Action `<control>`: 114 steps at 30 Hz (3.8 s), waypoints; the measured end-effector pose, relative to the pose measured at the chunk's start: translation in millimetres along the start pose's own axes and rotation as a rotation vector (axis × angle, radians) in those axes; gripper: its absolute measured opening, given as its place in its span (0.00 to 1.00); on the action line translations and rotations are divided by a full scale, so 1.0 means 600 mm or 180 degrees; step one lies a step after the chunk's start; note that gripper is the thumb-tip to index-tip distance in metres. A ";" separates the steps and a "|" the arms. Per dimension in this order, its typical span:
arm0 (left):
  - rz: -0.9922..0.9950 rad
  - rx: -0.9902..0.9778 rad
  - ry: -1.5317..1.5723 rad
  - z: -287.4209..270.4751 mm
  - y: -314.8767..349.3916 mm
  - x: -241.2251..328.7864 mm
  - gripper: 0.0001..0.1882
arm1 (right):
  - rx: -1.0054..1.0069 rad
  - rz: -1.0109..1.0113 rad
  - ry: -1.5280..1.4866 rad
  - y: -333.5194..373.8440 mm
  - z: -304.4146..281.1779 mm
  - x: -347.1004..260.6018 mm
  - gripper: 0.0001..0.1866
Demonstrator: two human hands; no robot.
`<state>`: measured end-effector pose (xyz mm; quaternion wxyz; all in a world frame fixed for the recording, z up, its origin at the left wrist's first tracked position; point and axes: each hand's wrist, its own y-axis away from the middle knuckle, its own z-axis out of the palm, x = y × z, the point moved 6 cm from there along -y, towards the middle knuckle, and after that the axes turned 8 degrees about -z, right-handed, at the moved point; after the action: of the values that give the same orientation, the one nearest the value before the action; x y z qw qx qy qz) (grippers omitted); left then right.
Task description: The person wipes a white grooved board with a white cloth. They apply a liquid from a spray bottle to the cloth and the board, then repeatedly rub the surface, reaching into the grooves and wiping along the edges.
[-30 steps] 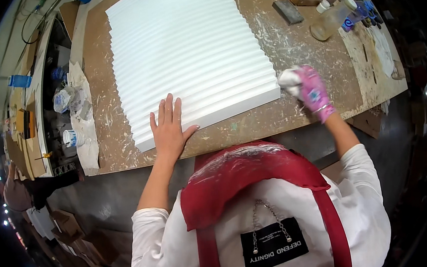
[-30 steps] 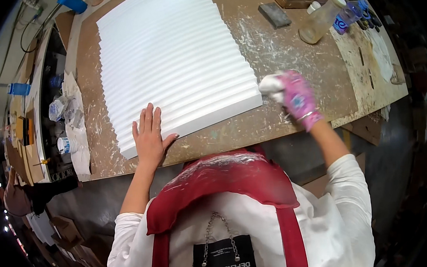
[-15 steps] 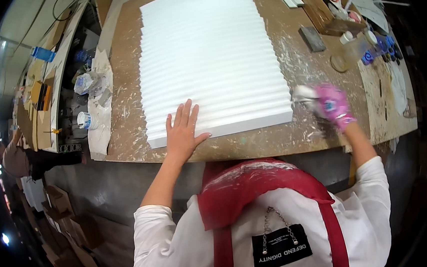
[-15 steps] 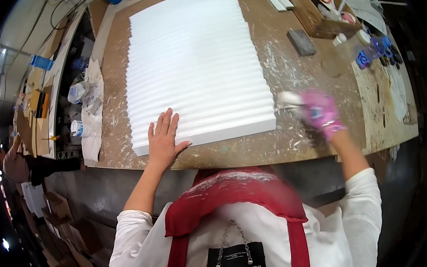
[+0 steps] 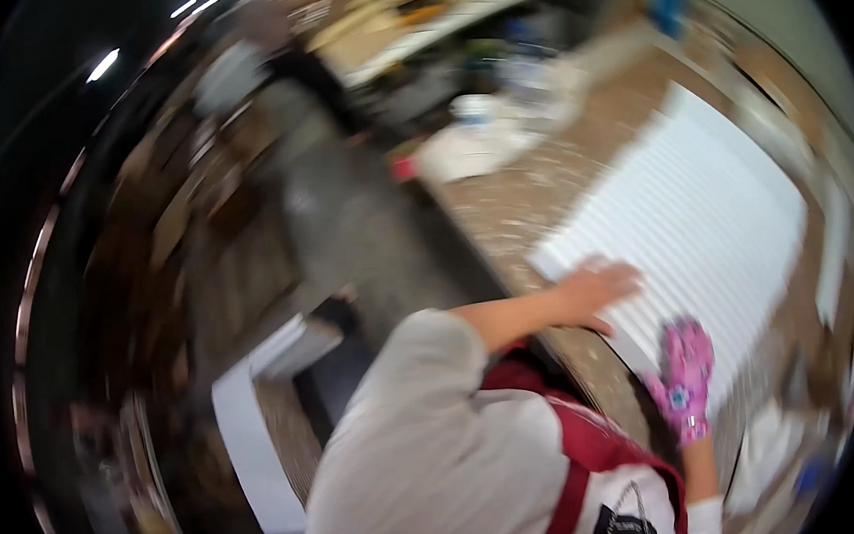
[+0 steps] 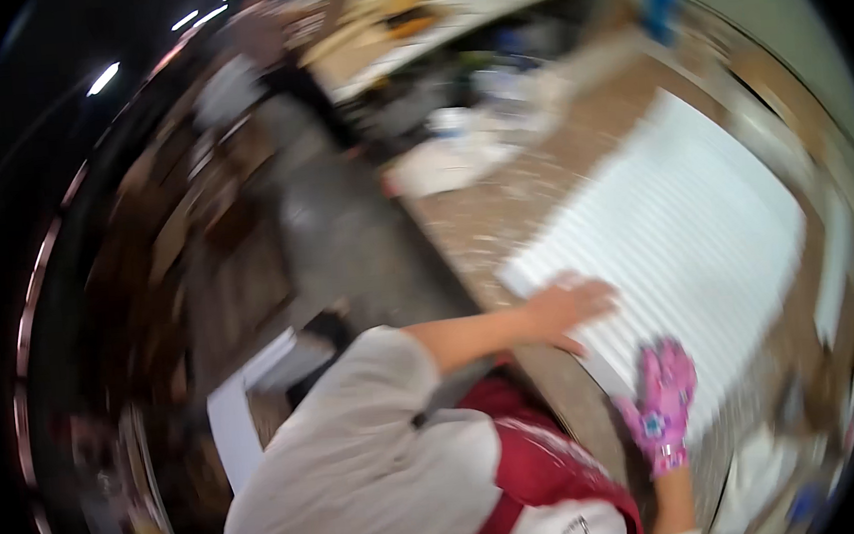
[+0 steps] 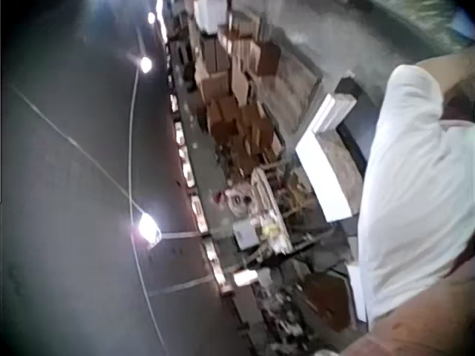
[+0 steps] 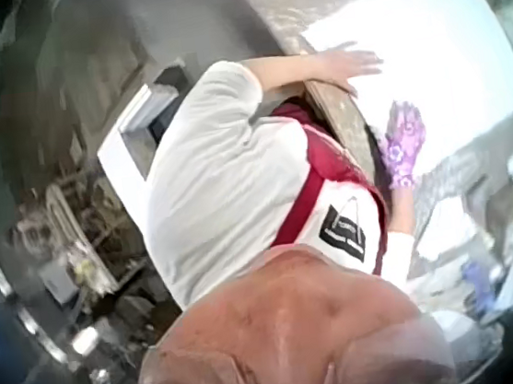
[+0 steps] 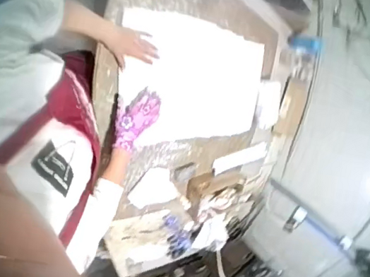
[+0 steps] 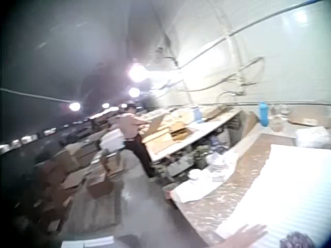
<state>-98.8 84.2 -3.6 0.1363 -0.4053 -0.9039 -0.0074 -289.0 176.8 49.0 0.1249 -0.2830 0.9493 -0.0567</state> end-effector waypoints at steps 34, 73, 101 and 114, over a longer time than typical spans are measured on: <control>0.0406 0.0397 0.0894 -0.186 -0.226 -0.129 0.29 | 0.0320 0.1690 -0.1441 0.036 -0.045 -0.069 0.15; 0.0736 -0.0892 0.0671 -0.012 -0.726 -0.047 0.24 | 0.1382 0.1798 -0.1966 0.000 0.089 -0.117 0.19; 0.0881 -0.0349 0.0292 -0.027 -0.451 -0.084 0.36 | 0.1382 0.2470 -0.4506 0.064 0.070 -0.119 0.18; -0.0180 0.0290 0.0938 -0.137 -0.008 -0.125 0.27 | 0.2617 0.3339 -0.2715 0.226 -0.067 0.096 0.21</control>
<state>-35.1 16.3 57.1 0.2854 -0.3677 -0.8846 -0.0296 -417.7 259.6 51.6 0.5830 0.2729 0.7320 -0.2232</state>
